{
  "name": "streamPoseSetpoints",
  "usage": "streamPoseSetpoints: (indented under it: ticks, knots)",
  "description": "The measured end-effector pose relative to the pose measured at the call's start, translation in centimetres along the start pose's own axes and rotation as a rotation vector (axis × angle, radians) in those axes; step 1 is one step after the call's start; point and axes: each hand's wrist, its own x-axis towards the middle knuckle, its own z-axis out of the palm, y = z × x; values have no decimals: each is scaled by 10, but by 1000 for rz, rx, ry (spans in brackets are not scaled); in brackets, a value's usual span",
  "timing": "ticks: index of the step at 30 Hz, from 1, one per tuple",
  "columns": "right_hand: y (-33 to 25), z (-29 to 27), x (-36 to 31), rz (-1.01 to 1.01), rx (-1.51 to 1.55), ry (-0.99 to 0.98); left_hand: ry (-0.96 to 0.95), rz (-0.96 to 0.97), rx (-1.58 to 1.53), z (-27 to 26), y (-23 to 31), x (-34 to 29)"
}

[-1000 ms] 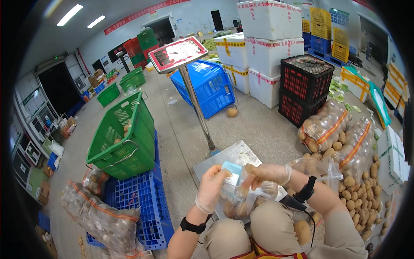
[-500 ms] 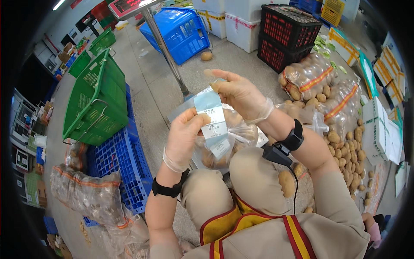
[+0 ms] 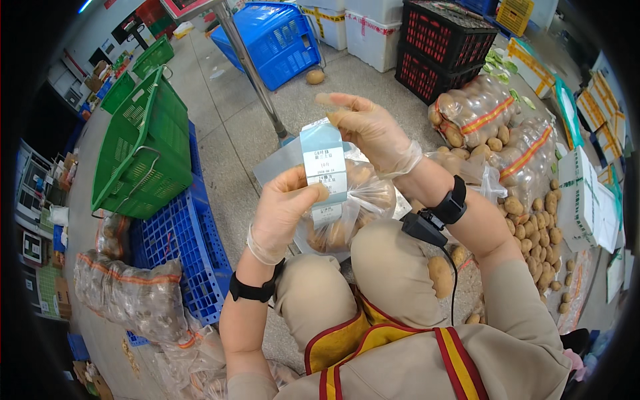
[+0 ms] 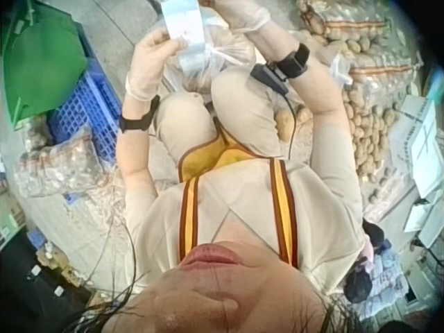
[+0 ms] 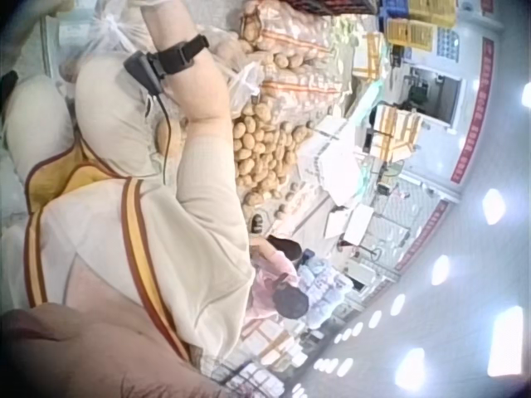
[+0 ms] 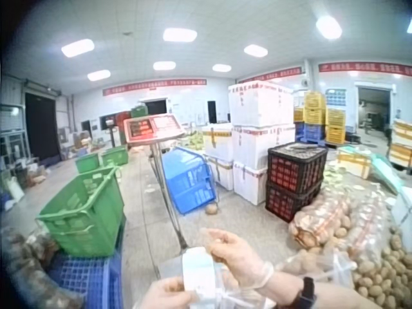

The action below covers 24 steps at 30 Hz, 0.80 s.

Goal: The person fills a plastic bag with potatoes by hand, places it on a scale, and tears a printed label from a roll. They then tie the bag closed, attach the label, and set it aside before repeating the process with another bag.

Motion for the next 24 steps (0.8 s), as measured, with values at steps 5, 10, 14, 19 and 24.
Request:
streamPoseSetpoints:
  ticks: [5, 10, 14, 19, 24]
  knots:
    - [0, 0, 3, -18, 11, 35, -34, 7, 2, -3, -4, 4]
    - [6, -9, 10, -20, 14, 50, -89, 7, -48, 0, 1, 3]
    - [9, -14, 12, -26, 4, 45, -74, -11, -7, 1, 0, 5]
    - [11, -18, 15, -27, -2, 43, -35, -50, 49, -5, -9, 11]
    - [7, -14, 15, -19, -17, 76, -68, -89, 59, -4, -12, 11]
